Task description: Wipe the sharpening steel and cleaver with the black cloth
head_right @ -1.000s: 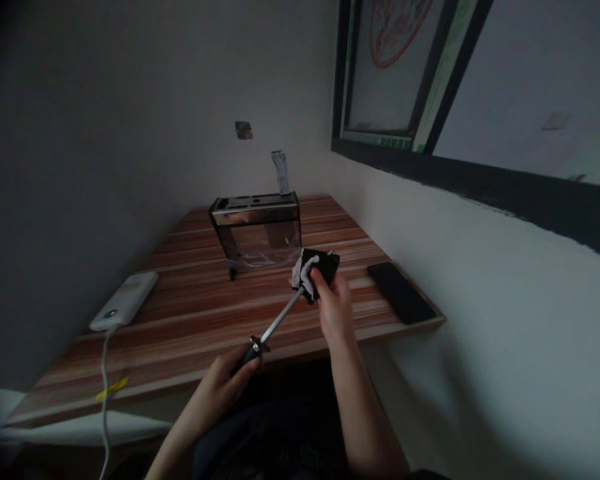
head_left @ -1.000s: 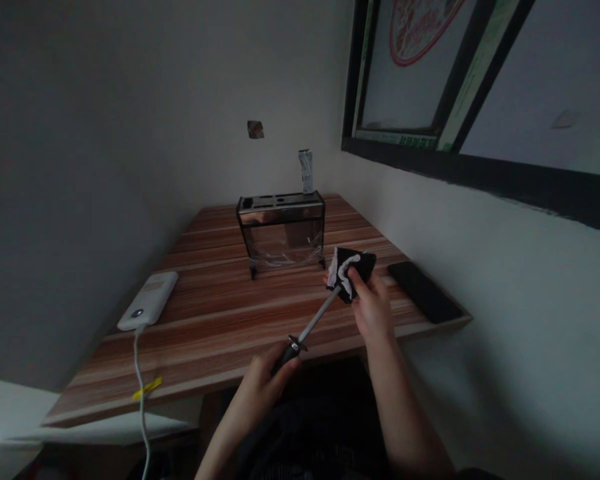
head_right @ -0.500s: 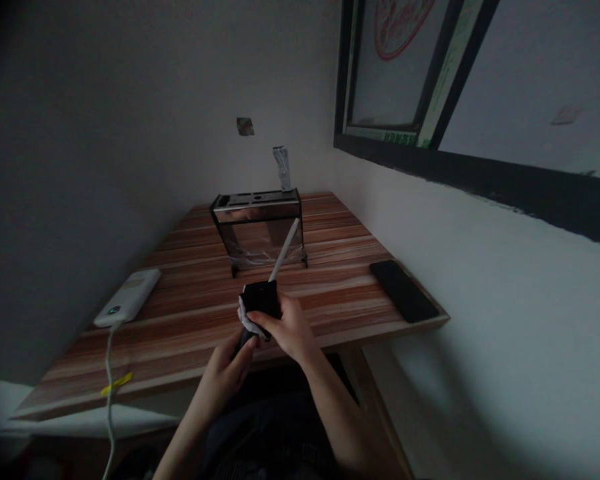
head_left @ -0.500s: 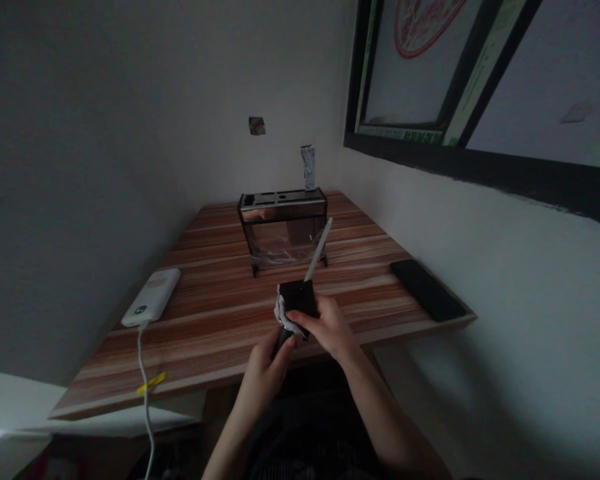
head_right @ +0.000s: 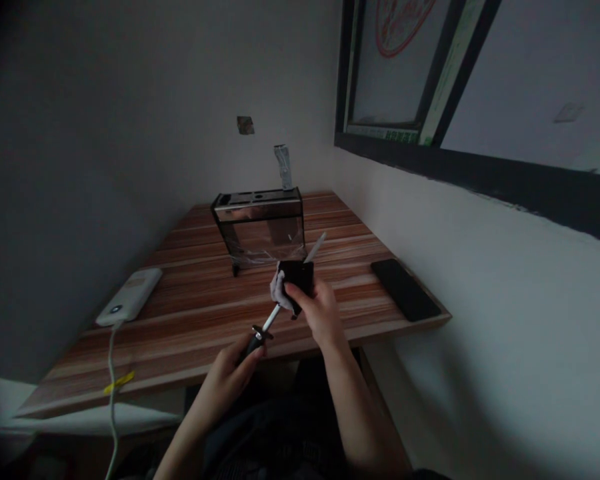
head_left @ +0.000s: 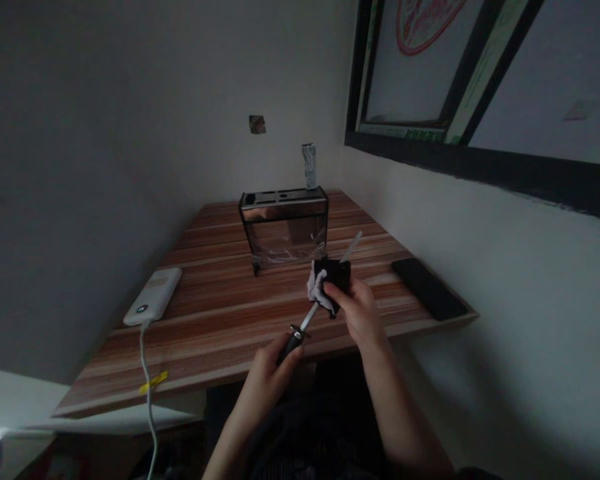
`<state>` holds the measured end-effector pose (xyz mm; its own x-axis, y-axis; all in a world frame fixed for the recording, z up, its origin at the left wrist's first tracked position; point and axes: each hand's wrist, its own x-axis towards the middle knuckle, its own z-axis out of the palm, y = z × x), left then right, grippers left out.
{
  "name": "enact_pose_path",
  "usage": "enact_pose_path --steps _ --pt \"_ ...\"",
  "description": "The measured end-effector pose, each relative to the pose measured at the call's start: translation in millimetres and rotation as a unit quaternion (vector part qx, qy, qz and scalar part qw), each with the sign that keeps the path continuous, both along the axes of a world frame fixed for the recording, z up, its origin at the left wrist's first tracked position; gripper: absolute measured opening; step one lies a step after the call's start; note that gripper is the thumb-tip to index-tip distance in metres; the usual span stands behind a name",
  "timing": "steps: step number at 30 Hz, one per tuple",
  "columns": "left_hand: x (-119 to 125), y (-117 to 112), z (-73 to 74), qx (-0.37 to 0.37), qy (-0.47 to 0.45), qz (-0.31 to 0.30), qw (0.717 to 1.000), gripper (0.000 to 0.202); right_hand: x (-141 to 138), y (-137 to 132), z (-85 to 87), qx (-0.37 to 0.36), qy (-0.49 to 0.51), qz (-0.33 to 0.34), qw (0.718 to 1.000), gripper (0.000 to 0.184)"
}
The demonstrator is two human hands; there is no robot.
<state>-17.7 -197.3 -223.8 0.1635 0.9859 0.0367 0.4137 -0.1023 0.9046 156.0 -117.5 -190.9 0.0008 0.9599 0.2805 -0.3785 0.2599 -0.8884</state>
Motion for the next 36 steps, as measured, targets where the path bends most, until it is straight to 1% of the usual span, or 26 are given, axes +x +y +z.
enact_pose_path --steps 3,7,11,14,16,18,22,25,27,29,33,36 --pt "-5.5 -2.8 0.5 -0.009 0.019 -0.027 0.999 0.039 13.3 5.1 7.4 0.011 0.042 -0.036 0.998 0.024" --pt "-9.1 -4.0 1.5 -0.013 0.027 -0.055 0.998 0.037 26.8 12.1 11.0 0.012 0.105 -0.102 0.989 0.028" --pt "-9.9 -4.2 1.7 -0.02 0.034 -0.058 0.998 0.036 30.5 14.3 13.1 0.011 0.131 -0.124 0.984 0.033" --pt "-10.0 -4.7 2.3 -0.019 0.032 -0.06 0.998 0.036 29.2 11.4 14.0 0.006 0.134 -0.123 0.983 0.032" --pt "-10.1 -4.8 2.4 -0.02 0.03 -0.057 0.998 0.036 26.5 8.1 12.7 -0.007 0.125 -0.114 0.986 0.033" --pt "-9.5 -4.3 1.5 -0.019 0.028 -0.049 0.998 0.036 21.5 4.6 8.6 -0.022 0.096 -0.087 0.991 0.034" --pt "-4.1 -1.3 -1.9 -0.017 0.003 -0.012 1.0 0.037 4.6 -1.3 -5.8 -0.023 -0.016 -0.003 1.0 0.033" --pt "2.8 2.0 -2.2 -0.031 -0.039 0.022 0.999 0.041 -9.0 -4.8 -11.5 -0.02 -0.103 0.053 0.993 0.032" --pt "6.7 3.7 -0.4 -0.035 -0.07 0.045 0.996 0.042 -16.2 -7.5 -9.5 -0.018 -0.133 0.082 0.988 0.031" --pt "9.3 4.4 1.9 -0.038 -0.097 0.062 0.993 0.043 -21.1 -10.4 -5.1 -0.013 -0.148 0.094 0.984 0.031" --pt "10.6 3.7 3.0 -0.031 -0.116 0.068 0.99 0.043 -24.5 -15.3 1.1 -0.009 -0.17 0.103 0.98 0.034" --pt "11.0 3.3 -0.6 -0.031 -0.118 0.072 0.99 0.043 -23.2 -16.9 1.3 -0.014 -0.155 0.116 0.981 0.037"
